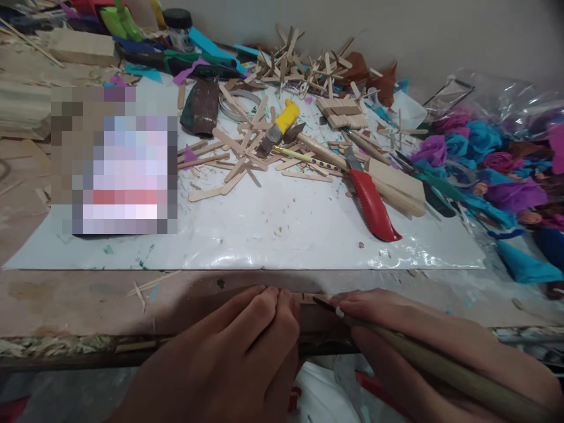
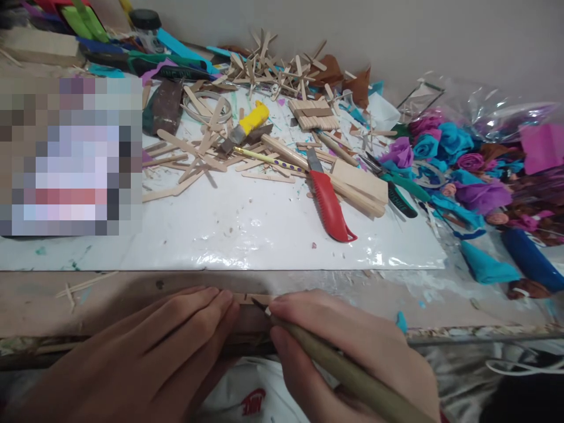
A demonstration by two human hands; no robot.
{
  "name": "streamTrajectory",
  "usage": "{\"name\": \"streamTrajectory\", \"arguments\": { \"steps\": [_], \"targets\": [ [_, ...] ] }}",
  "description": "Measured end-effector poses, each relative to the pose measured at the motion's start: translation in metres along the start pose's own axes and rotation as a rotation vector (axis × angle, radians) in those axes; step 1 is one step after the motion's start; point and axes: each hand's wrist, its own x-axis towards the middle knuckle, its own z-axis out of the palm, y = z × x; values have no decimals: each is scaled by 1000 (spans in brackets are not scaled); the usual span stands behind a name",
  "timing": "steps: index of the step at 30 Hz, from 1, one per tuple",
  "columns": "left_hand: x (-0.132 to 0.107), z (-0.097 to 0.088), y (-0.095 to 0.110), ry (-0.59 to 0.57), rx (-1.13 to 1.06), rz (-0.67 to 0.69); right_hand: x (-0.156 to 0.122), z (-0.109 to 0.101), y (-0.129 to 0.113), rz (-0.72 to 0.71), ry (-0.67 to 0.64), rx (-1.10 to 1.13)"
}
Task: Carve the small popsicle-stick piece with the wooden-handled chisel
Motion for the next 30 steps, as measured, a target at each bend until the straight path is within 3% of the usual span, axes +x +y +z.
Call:
{"name": "streamTrajectory", "arguments": {
  "steps": [4, 9, 12, 20, 26, 30],
  "targets": [
    [2, 0, -1, 4, -13, -8, 13, 2, -3, -29, -43, 53],
    [-15, 3, 10, 48, 1, -82, 22, 3, -8, -91, -179, 72],
    [-17, 3, 13, 59, 6, -106, 25, 4, -9, -116, -173, 89],
    [8, -4, -1, -11, -7, -10, 23, 3, -7, -122, -168, 159],
    [-7, -2, 8, 16, 30, -63, 14, 3, -13, -83, -107, 90],
    [-13, 0, 14, 83, 20, -114, 21, 2, -13, -59, -145, 83]
  ]
}}
